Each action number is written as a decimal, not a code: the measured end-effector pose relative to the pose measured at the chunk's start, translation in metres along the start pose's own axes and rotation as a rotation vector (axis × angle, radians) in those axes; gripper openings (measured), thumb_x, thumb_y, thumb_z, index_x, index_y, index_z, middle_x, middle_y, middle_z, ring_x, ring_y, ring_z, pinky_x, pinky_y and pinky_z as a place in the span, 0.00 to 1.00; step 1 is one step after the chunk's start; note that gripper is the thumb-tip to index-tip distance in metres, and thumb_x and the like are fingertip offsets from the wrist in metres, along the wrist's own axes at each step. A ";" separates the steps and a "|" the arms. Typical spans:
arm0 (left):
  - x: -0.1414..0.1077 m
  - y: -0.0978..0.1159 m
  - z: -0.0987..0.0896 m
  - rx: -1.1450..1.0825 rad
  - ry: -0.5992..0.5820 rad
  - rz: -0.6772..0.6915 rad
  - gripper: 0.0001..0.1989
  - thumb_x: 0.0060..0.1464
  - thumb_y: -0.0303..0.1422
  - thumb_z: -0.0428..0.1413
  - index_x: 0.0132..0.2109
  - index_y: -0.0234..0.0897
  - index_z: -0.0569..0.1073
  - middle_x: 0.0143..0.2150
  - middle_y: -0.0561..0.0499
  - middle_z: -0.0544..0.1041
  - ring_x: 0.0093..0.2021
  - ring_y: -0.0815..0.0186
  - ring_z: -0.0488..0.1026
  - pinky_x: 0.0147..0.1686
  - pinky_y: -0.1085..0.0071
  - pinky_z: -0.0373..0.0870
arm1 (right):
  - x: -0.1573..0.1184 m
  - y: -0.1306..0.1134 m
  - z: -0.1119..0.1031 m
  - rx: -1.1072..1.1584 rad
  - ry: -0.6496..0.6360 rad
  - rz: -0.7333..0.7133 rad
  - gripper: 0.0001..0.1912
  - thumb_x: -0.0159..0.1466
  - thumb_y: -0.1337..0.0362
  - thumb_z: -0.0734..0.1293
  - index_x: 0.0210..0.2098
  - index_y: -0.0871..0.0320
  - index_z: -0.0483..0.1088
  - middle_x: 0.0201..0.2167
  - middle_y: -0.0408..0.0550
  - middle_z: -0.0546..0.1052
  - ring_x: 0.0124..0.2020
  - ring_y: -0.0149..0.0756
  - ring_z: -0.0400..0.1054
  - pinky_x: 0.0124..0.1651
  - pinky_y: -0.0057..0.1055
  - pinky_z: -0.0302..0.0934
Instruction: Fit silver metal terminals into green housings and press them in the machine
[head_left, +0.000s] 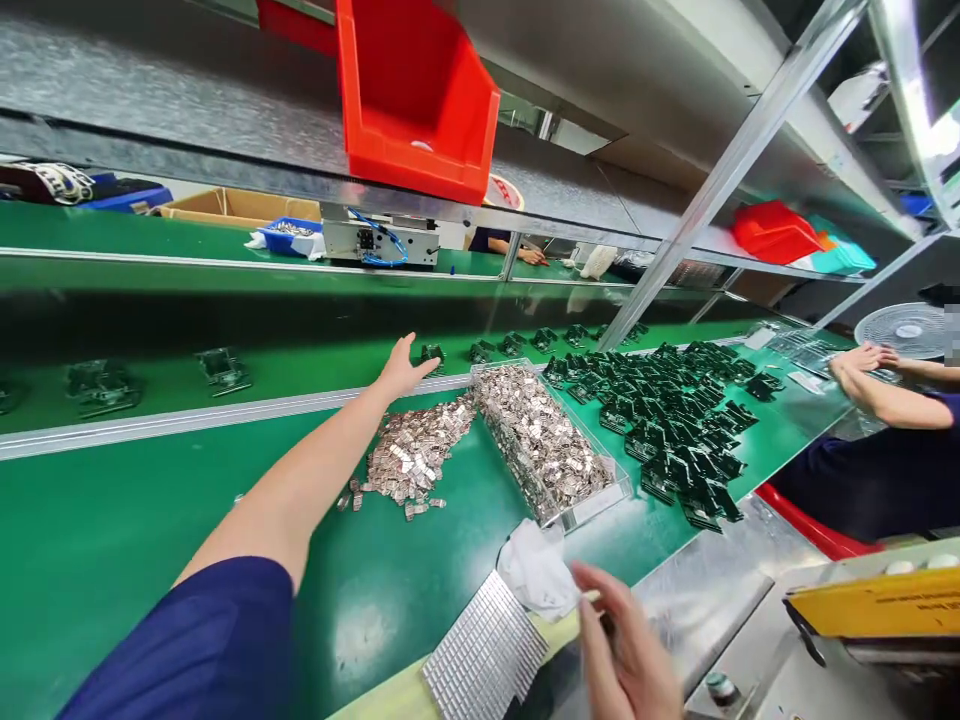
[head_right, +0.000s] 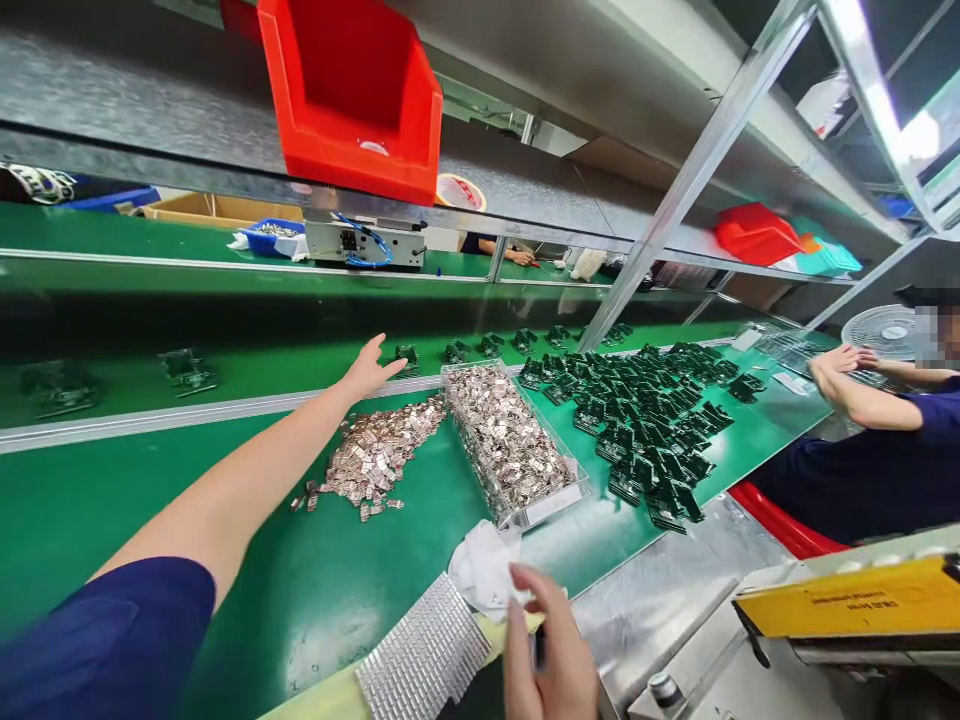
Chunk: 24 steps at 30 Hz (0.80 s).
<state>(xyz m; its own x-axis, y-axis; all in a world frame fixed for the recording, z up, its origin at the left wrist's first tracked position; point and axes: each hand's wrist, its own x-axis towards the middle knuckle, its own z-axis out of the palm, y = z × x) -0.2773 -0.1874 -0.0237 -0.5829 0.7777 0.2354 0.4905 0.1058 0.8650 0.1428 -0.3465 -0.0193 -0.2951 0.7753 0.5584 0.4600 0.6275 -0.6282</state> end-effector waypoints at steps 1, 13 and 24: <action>-0.008 -0.009 -0.017 0.005 0.029 0.032 0.36 0.51 0.44 0.60 0.64 0.40 0.59 0.70 0.39 0.52 0.67 0.50 0.56 0.57 0.60 0.65 | 0.016 -0.001 0.018 -0.001 -0.140 -0.045 0.13 0.69 0.64 0.60 0.51 0.56 0.69 0.46 0.55 0.76 0.44 0.43 0.72 0.40 0.33 0.70; -0.079 -0.160 -0.226 0.091 0.664 -0.123 0.27 0.54 0.33 0.53 0.59 0.37 0.56 0.62 0.39 0.63 0.61 0.53 0.65 0.59 0.53 0.65 | 0.213 0.007 0.237 -0.477 -0.532 -0.031 0.24 0.71 0.59 0.57 0.60 0.69 0.63 0.63 0.67 0.60 0.62 0.55 0.55 0.61 0.46 0.53; -0.055 -0.149 -0.229 0.353 0.373 -0.297 0.56 0.40 0.33 0.65 0.70 0.37 0.42 0.70 0.34 0.54 0.67 0.39 0.54 0.63 0.45 0.54 | 0.159 0.022 0.220 -0.534 -0.664 -0.101 0.25 0.72 0.59 0.53 0.63 0.68 0.60 0.64 0.62 0.60 0.65 0.52 0.51 0.63 0.47 0.52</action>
<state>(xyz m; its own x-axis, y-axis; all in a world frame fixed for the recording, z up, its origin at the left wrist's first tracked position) -0.4669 -0.3877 -0.0642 -0.8850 0.4200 0.2009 0.4202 0.5349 0.7330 -0.0783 -0.1936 -0.0636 -0.7086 0.7030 0.0601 0.6883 0.7075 -0.1602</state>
